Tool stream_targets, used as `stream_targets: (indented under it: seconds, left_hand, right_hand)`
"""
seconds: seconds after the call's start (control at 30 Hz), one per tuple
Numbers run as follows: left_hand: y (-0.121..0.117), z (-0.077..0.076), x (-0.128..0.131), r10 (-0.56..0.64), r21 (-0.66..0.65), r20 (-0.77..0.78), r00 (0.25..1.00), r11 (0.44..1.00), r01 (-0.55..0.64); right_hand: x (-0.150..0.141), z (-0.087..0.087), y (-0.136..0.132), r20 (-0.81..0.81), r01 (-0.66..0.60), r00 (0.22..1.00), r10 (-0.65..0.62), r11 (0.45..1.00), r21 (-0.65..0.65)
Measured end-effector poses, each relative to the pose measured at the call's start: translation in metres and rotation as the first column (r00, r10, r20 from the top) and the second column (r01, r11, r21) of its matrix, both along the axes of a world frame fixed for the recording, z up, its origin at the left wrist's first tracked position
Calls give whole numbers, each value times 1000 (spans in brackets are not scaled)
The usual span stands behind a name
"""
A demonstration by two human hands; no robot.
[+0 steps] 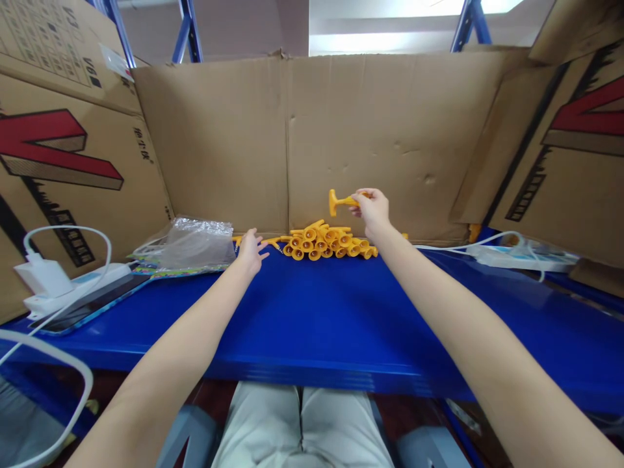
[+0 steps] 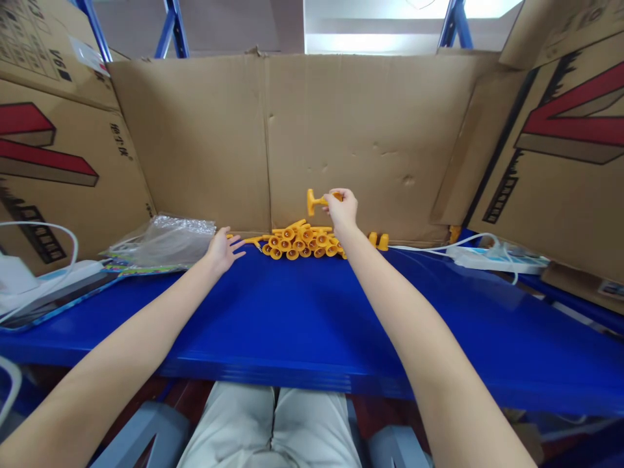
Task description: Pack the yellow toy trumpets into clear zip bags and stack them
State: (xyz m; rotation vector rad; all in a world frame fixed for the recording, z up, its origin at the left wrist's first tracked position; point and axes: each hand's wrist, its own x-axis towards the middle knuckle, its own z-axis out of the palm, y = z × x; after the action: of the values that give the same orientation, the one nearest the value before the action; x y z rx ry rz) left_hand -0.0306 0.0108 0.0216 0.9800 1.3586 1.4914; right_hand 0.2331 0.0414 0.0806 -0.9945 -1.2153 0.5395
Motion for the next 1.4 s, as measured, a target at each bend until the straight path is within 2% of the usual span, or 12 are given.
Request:
stream_targets:
  seconds: [0.1, 0.2, 0.3, 0.37, 0.53, 0.7, 0.87, 1.0, 1.1, 1.2, 1.3, 1.4]
  left_hand:
    - [3, -4, -3, -22, -20, -15, 1000, 1000, 22]
    - [2, -5, -1, -30, -24, 38, 999, 999, 30]
    - [-2, -2, 3, -33, -26, 80, 996, 999, 36]
    - [-5, 0, 6, -31, -26, 117, 993, 999, 34]
    - [-11, 4, 12, -2, -26, 215, 977, 1000, 8]
    - [-11, 4, 13, -4, -24, 263, 965, 1000, 11]
    - [-11, 3, 15, -32, -22, 248, 968, 999, 39]
    - [-11, 2, 16, -49, -21, 239, 970, 998, 55]
    - [-11, 2, 17, -50, -28, 231, 972, 998, 59]
    - [-10, 1, 16, -54, -27, 222, 974, 998, 62]
    - [-9, 0, 16, -69, -29, 214, 974, 997, 77]
    - [-10, 0, 18, -77, -39, 204, 976, 995, 87]
  right_hand:
    - [-5, -16, 13, 316, 187, 915, -250, 958, 217]
    - [-12, -40, 11, 603, 191, 720, -343, 934, 303]
    - [-18, -57, 9, 824, 133, 516, -234, 972, 192]
    - [-17, -56, 12, 888, 101, 456, -59, 995, 14]
    - [9, 0, 19, 770, -33, 553, 317, 932, -360]
    - [52, 65, 2, 610, 30, 702, 366, 842, -539]
    - [90, 80, -2, 602, 108, 729, 326, 814, -571]
    - [116, 59, 17, 644, 188, 715, 273, 812, -553]
    - [129, 22, 35, 817, 426, 577, 4, 852, -305]
    - [135, -25, 45, 884, 596, 447, -136, 783, -181]
    - [135, -69, 49, 926, 636, 358, -118, 757, -150]
    - [132, -96, 50, 952, 643, 302, -48, 747, -167]
